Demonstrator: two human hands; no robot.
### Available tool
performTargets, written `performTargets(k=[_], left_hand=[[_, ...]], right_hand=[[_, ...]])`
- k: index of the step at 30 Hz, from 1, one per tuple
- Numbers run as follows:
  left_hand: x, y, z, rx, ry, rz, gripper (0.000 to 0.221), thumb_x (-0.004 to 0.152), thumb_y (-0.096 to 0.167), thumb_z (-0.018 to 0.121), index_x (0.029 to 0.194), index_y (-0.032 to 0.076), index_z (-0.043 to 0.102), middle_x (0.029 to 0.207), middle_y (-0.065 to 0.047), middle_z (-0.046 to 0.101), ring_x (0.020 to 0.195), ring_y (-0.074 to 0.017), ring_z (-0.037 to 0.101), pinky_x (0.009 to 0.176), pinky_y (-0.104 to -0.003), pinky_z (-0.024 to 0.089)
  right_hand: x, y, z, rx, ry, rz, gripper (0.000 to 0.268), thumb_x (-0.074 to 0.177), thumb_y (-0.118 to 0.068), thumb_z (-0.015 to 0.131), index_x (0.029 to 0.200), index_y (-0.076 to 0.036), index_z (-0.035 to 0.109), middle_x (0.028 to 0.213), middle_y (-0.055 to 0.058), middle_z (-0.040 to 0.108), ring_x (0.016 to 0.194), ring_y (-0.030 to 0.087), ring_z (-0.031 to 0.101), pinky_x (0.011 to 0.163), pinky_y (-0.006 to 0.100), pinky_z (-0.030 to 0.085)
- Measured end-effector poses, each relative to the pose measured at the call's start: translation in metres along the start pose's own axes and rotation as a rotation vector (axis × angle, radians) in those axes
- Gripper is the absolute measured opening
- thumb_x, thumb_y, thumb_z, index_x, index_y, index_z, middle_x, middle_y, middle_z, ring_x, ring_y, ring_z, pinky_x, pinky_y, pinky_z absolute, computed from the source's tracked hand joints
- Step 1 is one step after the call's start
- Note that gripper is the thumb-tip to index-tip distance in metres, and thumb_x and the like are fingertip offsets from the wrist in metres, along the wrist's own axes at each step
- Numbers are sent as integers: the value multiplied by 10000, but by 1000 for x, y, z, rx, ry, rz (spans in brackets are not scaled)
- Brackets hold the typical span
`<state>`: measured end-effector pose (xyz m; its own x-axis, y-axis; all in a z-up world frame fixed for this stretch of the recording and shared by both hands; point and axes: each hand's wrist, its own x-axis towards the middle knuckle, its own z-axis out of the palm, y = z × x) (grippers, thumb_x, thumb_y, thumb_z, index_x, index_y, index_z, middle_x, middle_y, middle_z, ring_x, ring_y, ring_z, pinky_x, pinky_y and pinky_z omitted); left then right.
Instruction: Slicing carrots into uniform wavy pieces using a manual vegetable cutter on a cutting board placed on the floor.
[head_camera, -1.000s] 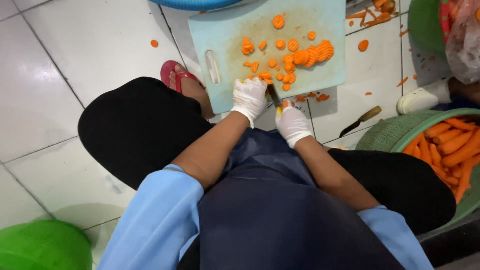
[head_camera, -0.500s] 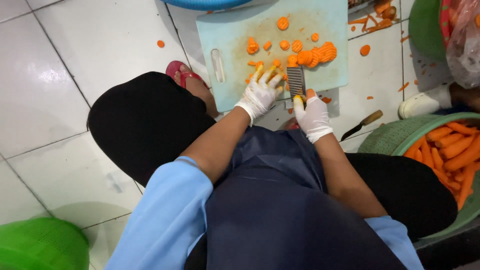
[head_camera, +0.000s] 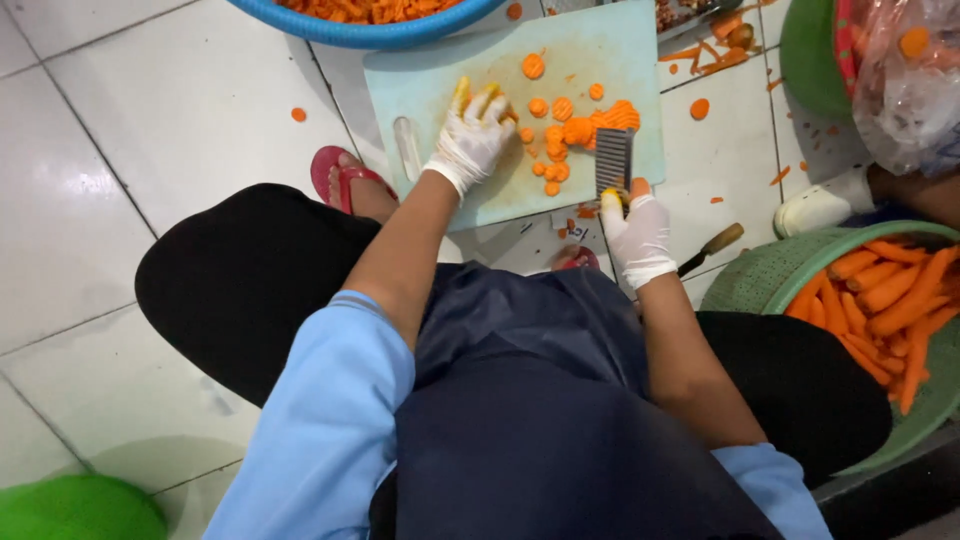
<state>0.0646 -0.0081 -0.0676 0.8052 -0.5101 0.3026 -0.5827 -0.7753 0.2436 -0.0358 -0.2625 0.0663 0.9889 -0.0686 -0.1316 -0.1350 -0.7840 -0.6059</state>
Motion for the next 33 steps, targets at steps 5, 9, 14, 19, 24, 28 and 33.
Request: performTargets(k=[5, 9, 14, 19, 24, 28, 33], left_hand=[[31, 5, -17, 100, 112, -28, 112, 877, 215, 569, 941, 125, 589, 1203, -68, 556, 1250, -314, 467, 1105, -565, 179], [61, 41, -33, -35, -54, -116, 269, 801, 260, 638, 1049, 154, 624, 1152, -75, 558, 1155, -316, 506, 1046, -536, 302], [93, 79, -26, -38, -483, -98, 735, 698, 473, 743, 1293, 141, 467, 1268, -108, 534, 1078, -325, 516, 896, -485, 365], [78, 74, 111, 114, -380, -83, 582, 648, 496, 805, 1103, 254, 535, 892, -27, 579, 833, -304, 620, 710, -475, 457], [86, 74, 18, 68, -259, -136, 535, 706, 526, 762, 1087, 221, 545, 970, -31, 599, 890, -259, 629, 751, -408, 488], [44, 53, 16, 123, -466, -156, 348, 686, 462, 740, 899, 215, 621, 810, -18, 629, 767, -268, 661, 630, -422, 518], [-20, 53, 53, 228, -338, -78, 31, 680, 165, 654, 681, 136, 666, 613, -79, 578, 577, -288, 601, 535, -445, 457]], right_hand=[[6, 7, -14, 11, 38, 22, 198, 894, -134, 589, 1000, 25, 539, 751, 167, 615, 585, 315, 555, 558, 391, 454], [12, -5, -32, 54, 113, 10, 192, 894, -121, 591, 965, 54, 557, 723, 173, 609, 565, 293, 541, 558, 370, 455], [13, 5, -33, 68, 123, 7, 187, 889, -114, 587, 974, 48, 550, 732, 164, 611, 571, 290, 551, 555, 372, 456], [11, 27, -20, 11, 107, 208, 267, 912, -346, 642, 1007, -119, 540, 849, 155, 649, 923, 371, 630, 719, 455, 517], [12, 18, -30, 25, 89, 231, 279, 917, -362, 628, 1045, -132, 536, 882, 157, 658, 927, 375, 627, 754, 460, 524], [12, 12, -27, 50, 72, 224, 274, 922, -339, 620, 1042, -109, 532, 882, 191, 655, 936, 403, 618, 740, 484, 517], [10, 6, -12, -64, -56, 235, 425, 909, -435, 604, 1123, -81, 509, 926, 215, 664, 973, 410, 619, 810, 520, 509]])
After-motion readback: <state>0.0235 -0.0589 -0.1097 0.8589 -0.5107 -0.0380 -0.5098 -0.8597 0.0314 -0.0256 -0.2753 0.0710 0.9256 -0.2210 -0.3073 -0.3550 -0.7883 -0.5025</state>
